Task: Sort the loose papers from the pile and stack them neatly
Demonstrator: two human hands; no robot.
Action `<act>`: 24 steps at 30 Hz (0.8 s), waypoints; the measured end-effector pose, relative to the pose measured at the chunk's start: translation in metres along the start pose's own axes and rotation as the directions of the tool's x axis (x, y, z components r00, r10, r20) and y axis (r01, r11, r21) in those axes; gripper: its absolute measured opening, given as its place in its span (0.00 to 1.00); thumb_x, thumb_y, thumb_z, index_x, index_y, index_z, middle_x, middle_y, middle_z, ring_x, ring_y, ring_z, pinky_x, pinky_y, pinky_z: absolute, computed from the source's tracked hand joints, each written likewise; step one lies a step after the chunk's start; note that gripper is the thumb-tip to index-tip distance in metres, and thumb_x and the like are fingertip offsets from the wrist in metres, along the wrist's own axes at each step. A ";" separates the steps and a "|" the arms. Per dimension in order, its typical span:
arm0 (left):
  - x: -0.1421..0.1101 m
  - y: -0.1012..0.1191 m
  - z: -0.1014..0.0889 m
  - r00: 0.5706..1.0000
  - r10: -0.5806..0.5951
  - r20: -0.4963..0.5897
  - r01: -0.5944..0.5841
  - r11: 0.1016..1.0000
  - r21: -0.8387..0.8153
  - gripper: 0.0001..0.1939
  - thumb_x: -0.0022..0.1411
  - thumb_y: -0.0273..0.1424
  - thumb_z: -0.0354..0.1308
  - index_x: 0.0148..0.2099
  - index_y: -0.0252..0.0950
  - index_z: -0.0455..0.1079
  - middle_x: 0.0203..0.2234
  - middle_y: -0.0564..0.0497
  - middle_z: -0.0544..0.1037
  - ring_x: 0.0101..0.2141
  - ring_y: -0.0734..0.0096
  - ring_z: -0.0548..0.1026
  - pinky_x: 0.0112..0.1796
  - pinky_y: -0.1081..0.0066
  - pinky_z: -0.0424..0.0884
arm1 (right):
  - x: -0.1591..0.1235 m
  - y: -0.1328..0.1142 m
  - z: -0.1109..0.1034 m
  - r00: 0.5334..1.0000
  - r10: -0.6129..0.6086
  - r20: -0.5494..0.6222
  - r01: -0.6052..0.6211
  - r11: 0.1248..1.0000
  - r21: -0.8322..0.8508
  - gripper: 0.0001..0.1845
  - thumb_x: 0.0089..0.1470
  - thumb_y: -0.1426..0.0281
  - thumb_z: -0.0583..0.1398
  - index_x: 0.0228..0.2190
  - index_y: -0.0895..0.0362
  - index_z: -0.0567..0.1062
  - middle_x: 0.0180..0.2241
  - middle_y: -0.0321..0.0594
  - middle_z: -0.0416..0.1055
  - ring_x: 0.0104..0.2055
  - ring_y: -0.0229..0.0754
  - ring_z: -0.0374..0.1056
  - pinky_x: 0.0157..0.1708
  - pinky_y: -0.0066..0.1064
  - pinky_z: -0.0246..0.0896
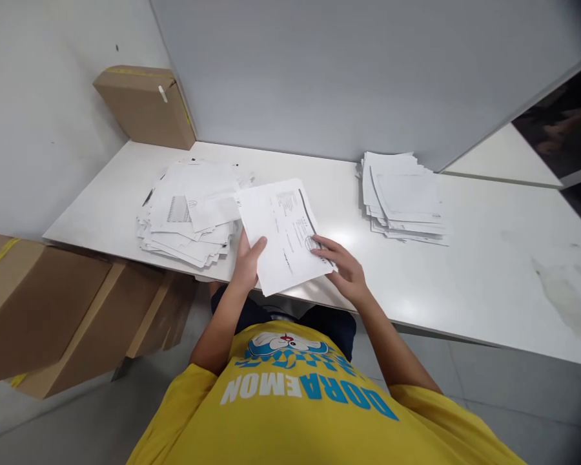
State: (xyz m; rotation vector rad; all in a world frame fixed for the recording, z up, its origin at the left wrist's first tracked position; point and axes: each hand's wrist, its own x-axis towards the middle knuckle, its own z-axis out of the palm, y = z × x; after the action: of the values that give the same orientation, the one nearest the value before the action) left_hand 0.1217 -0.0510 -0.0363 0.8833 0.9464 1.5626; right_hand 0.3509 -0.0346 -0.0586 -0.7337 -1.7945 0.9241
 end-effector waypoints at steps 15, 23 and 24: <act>0.039 -0.019 0.050 0.871 -0.125 0.475 -0.125 0.879 0.461 0.30 0.67 0.39 0.55 0.69 0.47 0.56 0.69 0.50 0.58 0.68 0.55 0.55 0.66 0.53 0.55 | -0.056 -0.005 -0.020 0.635 0.746 0.202 -0.702 0.447 0.554 0.24 0.41 0.56 0.72 0.40 0.56 0.81 0.39 0.45 0.81 0.44 0.53 0.77 0.45 0.46 0.73; 0.052 -0.004 0.029 0.871 0.063 0.487 -0.399 0.669 0.627 0.24 0.71 0.44 0.46 0.66 0.47 0.58 0.66 0.48 0.61 0.65 0.59 0.62 0.61 0.54 0.64 | -0.068 0.002 -0.006 0.575 0.808 -0.125 -0.648 0.544 0.533 0.26 0.44 0.58 0.69 0.44 0.56 0.78 0.49 0.44 0.77 0.54 0.55 0.71 0.54 0.47 0.67; 0.050 -0.001 0.022 0.879 0.113 0.463 -0.432 0.600 0.674 0.24 0.72 0.44 0.46 0.66 0.46 0.59 0.65 0.47 0.63 0.64 0.59 0.63 0.61 0.54 0.65 | -0.071 0.003 -0.003 0.549 0.812 -0.197 -0.637 0.559 0.531 0.25 0.44 0.58 0.68 0.43 0.57 0.78 0.48 0.45 0.77 0.53 0.56 0.71 0.54 0.47 0.67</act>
State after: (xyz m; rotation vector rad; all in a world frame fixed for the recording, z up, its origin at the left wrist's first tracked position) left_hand 0.1336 0.0016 -0.0249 1.9585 1.2401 1.1197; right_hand 0.3801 -0.0887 -0.0935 -1.3554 -0.7902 1.4975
